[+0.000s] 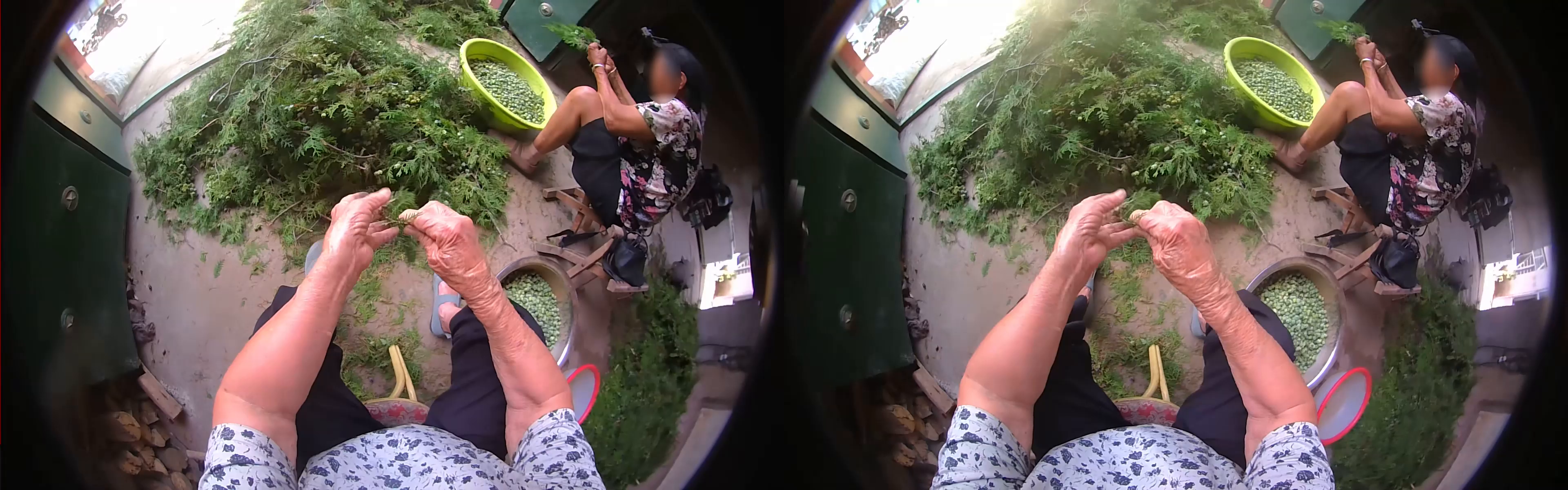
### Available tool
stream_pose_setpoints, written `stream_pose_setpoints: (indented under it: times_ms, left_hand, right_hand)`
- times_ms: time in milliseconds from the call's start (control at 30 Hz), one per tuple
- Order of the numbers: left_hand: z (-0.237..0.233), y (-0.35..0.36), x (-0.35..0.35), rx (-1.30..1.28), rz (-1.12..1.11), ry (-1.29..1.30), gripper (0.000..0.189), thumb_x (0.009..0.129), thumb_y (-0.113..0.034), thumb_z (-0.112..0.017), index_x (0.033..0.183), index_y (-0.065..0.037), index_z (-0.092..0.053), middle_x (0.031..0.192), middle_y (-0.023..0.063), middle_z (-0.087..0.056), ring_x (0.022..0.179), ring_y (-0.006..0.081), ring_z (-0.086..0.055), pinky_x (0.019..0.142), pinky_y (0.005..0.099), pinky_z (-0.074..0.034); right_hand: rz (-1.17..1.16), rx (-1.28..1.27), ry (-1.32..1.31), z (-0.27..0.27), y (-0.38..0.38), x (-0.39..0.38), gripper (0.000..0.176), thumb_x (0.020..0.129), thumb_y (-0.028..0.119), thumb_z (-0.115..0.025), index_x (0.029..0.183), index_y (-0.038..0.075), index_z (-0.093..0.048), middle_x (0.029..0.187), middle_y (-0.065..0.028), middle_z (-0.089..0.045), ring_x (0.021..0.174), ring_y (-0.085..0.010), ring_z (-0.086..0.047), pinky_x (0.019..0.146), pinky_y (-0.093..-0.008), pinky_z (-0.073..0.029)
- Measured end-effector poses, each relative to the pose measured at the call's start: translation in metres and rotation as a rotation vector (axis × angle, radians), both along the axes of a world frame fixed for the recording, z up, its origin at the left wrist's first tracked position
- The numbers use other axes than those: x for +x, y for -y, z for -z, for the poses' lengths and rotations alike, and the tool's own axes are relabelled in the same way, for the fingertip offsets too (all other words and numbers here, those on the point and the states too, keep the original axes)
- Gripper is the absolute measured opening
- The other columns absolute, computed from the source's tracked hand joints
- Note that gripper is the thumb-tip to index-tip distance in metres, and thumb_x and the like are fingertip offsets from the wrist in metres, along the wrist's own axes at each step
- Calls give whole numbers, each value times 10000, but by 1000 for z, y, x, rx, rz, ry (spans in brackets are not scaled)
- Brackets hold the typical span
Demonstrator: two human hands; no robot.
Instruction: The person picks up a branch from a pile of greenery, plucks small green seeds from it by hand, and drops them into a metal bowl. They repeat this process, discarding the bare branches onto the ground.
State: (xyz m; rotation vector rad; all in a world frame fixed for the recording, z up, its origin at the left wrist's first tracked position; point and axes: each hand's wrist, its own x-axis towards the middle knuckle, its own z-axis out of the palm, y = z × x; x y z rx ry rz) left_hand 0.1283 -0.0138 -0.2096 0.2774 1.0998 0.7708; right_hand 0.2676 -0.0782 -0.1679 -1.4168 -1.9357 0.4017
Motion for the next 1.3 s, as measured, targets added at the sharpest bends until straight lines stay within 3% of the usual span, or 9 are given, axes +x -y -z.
stream_pose_setpoints:
  times_ms: [67, 233, 300, 333, 567, 600, 733, 867, 1300]
  left_hand:
    - [1, -3, 3, 66, 15, -35, 401, 744, 54, -622, 1118, 11, -486, 899, 100, -516, 757, 195, -556, 687, 329, -558]
    - [-17, 2, 12, 132, -191, 101, 372, 785, 131, -516, 1143, 60, -447, 944, 119, -504, 790, 194, -560, 771, 356, -571]
    - [-21, 0, 11, 241, -244, 235, 354, 802, 130, -499, 1146, 72, -442, 932, 120, -503, 784, 194, -557, 804, 360, -563]
    - [-21, 0, 11, 290, -239, 280, 337, 829, 114, -470, 1161, 77, -422, 934, 130, -512, 842, 231, -583, 835, 380, -554]
    - [-34, 21, 21, 253, -144, 379, 323, 891, 35, -387, 1204, 110, -354, 1124, 225, -489, 1011, 360, -562, 915, 401, -510]
    - [-37, 24, 23, 230, -122, 358, 329, 889, 30, -381, 1213, 85, -378, 1108, 191, -520, 1017, 317, -567, 871, 383, -533]
    - [-35, 30, 26, 311, 37, -87, 352, 866, -122, -558, 1197, -20, -497, 1043, 77, -592, 1038, 176, -542, 859, 332, -454]
    - [-46, 16, 25, 707, 58, -247, 399, 816, -147, -647, 1165, 2, -522, 1120, 95, -575, 1014, 145, -521, 887, 295, -388]
    - [-47, 12, 35, 322, -37, 173, 160, 807, -97, -628, 957, -49, -601, 887, 47, -635, 782, 144, -605, 703, 278, -489]
  right_hand:
    - [-8, -20, -19, -1, 8, -3, 214, 747, 37, -658, 955, -1, -626, 802, -142, -602, 735, -280, -589, 654, -315, -470]
    - [92, -318, -447, 11, 34, -12, 233, 840, 193, -640, 964, -4, -629, 812, -73, -612, 720, -161, -572, 637, -276, -449]
    - [328, -719, -1159, 23, 32, -11, 321, 877, 326, -597, 1002, 33, -633, 857, -23, -612, 764, -130, -557, 679, -266, -440]
    - [339, -693, -1198, 28, 28, -9, 383, 879, 391, -577, 1055, 52, -612, 882, -16, -610, 803, -141, -556, 734, -264, -430]
    - [469, -704, -1743, 26, -18, 11, 355, 851, 282, -641, 1059, 3, -567, 933, -53, -626, 869, -166, -562, 887, -323, -403]
    - [515, -676, -1675, 18, -20, 11, 296, 848, 258, -634, 1056, 59, -565, 931, -53, -618, 832, -185, -595, 724, -376, -510]
    - [475, -447, -1592, 23, -18, 18, 321, 825, 182, -660, 1095, 44, -554, 953, -49, -626, 773, -176, -606, 616, -327, -524]
    - [426, -389, -1374, 9, -8, 15, 296, 822, 120, -661, 1088, 15, -585, 986, -31, -631, 860, -130, -565, 773, -291, -455]
    - [287, -546, -1197, -8, 0, 18, 293, 832, 95, -645, 1115, 41, -594, 1041, -16, -628, 923, -109, -548, 822, -266, -432]
